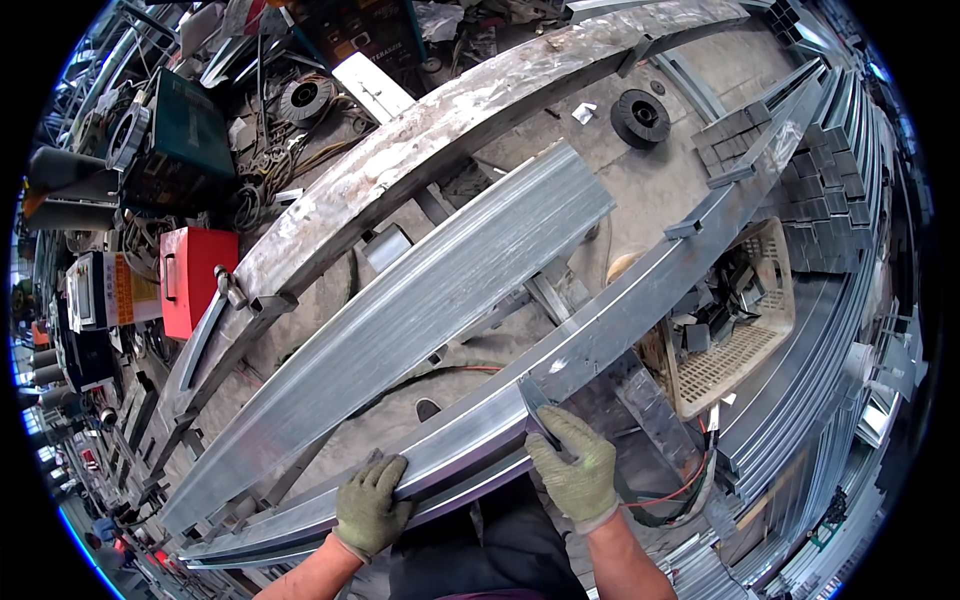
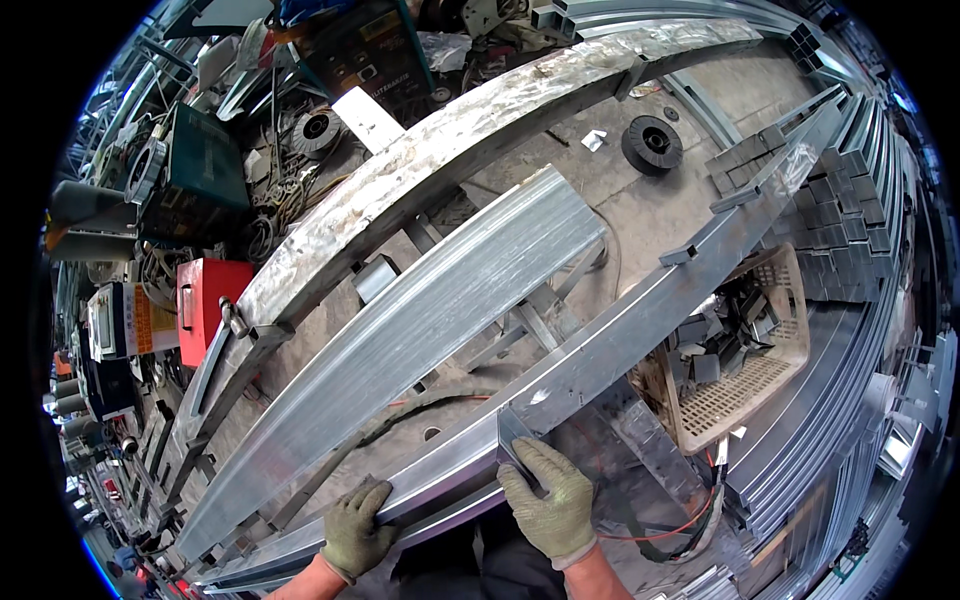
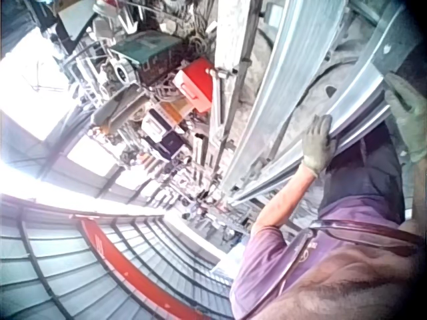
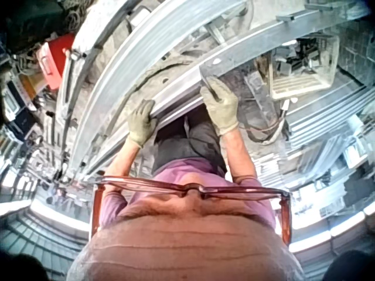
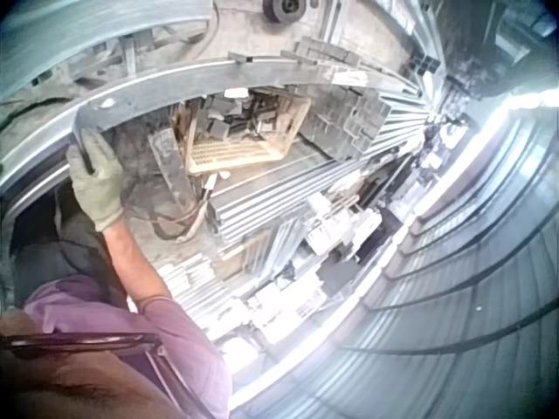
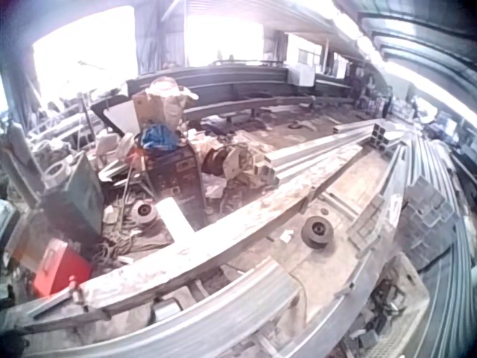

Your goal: The person picks up metal bars and aligns them on a workbench. They then use a welding torch to tack weld the metal pieces together, creating a frame structure.

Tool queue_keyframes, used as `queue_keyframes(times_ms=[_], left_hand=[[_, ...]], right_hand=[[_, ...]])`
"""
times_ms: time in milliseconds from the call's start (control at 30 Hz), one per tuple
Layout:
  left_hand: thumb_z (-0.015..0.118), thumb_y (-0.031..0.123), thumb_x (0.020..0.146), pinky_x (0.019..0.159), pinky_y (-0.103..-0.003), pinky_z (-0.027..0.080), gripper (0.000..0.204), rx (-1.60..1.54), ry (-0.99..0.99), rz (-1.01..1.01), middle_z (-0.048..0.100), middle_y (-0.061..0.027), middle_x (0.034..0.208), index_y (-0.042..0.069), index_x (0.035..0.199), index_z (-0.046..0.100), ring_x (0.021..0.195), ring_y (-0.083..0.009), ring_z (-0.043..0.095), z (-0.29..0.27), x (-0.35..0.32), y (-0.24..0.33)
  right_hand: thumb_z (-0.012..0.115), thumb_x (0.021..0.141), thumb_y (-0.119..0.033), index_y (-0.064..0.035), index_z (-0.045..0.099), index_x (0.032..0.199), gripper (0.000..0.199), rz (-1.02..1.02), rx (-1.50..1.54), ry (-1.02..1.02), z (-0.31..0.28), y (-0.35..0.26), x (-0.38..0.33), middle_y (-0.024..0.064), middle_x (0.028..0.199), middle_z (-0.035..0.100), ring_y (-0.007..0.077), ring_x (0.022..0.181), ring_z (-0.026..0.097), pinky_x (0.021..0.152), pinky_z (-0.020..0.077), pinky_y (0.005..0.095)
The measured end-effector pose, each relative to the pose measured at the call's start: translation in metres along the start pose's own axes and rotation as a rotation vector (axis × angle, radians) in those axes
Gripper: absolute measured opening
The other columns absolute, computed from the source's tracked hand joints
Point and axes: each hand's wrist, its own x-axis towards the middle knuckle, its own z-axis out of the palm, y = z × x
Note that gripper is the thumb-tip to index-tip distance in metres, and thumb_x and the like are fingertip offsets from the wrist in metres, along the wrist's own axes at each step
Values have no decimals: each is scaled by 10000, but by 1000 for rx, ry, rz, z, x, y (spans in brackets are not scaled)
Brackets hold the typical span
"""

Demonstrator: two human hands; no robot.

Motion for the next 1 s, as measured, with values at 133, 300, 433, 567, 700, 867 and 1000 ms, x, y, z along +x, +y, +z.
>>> queue_keyframes(times_ms=[133, 300, 433, 567, 700, 867, 1000], left_hand=[[820, 186, 724, 1097, -536, 510, 693, 5, -67, -27, 677, -200, 1359, 37, 1364, 600, 1258, -443, 649, -3, 7, 6], [840, 223, 737, 1077, -531, 523, 708, 44, -126, 6, 667, -206, 1350, 37, 1371, 585, 1242, -443, 644, -10, 22, 13], [849, 243, 740, 1070, -519, 529, 706, 75, -160, 1, 665, -200, 1352, 42, 1365, 589, 1247, -436, 641, -10, 25, 13], [846, 259, 748, 1047, -509, 539, 716, 97, -183, -6, 663, -189, 1362, 46, 1381, 588, 1256, -421, 636, -9, 26, 12], [829, 286, 772, 1026, -500, 548, 712, 124, -202, -2, 665, -183, 1363, 45, 1396, 586, 1254, -398, 641, -14, 29, 18], [798, 308, 815, 1029, -496, 544, 680, 144, -263, 1, 659, -204, 1372, 44, 1404, 585, 1237, -395, 654, -18, 36, 19], [781, 321, 844, 1026, -504, 540, 653, 170, -200, 106, 655, -229, 1364, 38, 1399, 587, 1229, -406, 656, -9, 34, 4]], right_hand=[[855, 886, -99, 43, 775, 1218, 370, -6, 12, -72, -7, -1, 7, 242, 1238, 761, 330, 1154, 751, 1021, 580, 389], [860, 888, -115, 27, 774, 1242, 391, 6, 68, -113, -10, 3, 9, 230, 1271, 755, 325, 1211, 726, 1046, 568, 386], [858, 892, -125, 17, 772, 1257, 401, -12, 99, -111, -8, 9, 9, 220, 1290, 751, 327, 1229, 714, 1056, 563, 387], [845, 900, -118, 3, 765, 1282, 409, -102, 14, -153, -12, 11, 12, 213, 1313, 743, 342, 1240, 702, 1079, 549, 397], [811, 922, -95, -9, 748, 1320, 412, -106, 61, -209, -18, 14, 12, 207, 1332, 737, 352, 1257, 689, 1098, 535, 406], [770, 947, -74, -9, 730, 1350, 410, -134, 58, -267, -25, 18, 14, 220, 1351, 728, 354, 1293, 675, 1118, 524, 412], [751, 971, -109, 19, 717, 1353, 403, -128, 15, -312, -25, 19, 16, 253, 1393, 700, 343, 1334, 663, 1145, 507, 392]])
